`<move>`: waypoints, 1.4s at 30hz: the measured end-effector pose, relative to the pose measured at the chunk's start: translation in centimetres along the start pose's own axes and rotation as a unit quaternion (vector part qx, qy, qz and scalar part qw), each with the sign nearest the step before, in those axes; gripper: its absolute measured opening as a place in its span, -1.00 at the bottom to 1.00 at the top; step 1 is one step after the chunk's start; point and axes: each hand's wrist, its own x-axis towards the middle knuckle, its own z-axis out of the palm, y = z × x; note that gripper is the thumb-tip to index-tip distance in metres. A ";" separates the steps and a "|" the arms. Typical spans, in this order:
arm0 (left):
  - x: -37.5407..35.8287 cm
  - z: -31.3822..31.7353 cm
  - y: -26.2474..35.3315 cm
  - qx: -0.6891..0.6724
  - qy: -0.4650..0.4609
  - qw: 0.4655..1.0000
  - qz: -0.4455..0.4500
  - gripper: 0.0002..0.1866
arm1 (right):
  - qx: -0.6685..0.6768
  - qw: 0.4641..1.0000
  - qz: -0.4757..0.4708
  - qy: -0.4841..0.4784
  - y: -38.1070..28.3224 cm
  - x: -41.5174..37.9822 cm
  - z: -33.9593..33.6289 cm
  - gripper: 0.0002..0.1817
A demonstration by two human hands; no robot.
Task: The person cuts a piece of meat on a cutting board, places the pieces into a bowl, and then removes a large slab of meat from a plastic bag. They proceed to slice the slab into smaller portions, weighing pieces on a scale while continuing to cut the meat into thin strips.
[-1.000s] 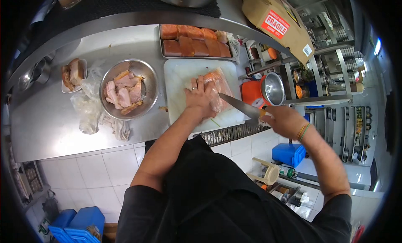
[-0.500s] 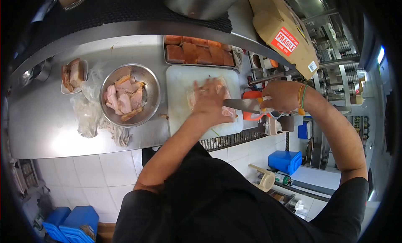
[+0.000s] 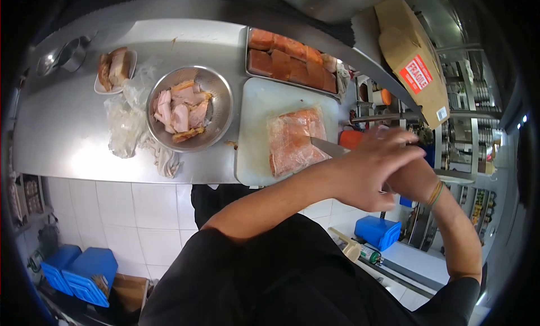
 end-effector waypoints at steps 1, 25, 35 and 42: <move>1.1 0.2 0.4 -0.062 0.012 0.997 0.047 -0.17 | 0.006 1.000 -0.013 0.010 0.4 0.1 0.2 -0.58; -3.7 -0.1 -6.9 0.174 0.110 0.966 -0.159 -0.52 | 0.051 0.995 0.085 0.001 0.0 -1.4 -0.1 -0.55; -9.0 -4.3 -17.8 0.361 -0.052 0.830 -0.423 -0.35 | -0.104 0.986 0.128 -0.026 -4.4 -1.3 -0.5 -0.68; -9.8 -2.3 -18.0 0.297 -0.111 0.837 -0.445 -0.34 | -0.211 0.972 -0.090 -0.044 0.7 2.2 -3.0 -0.67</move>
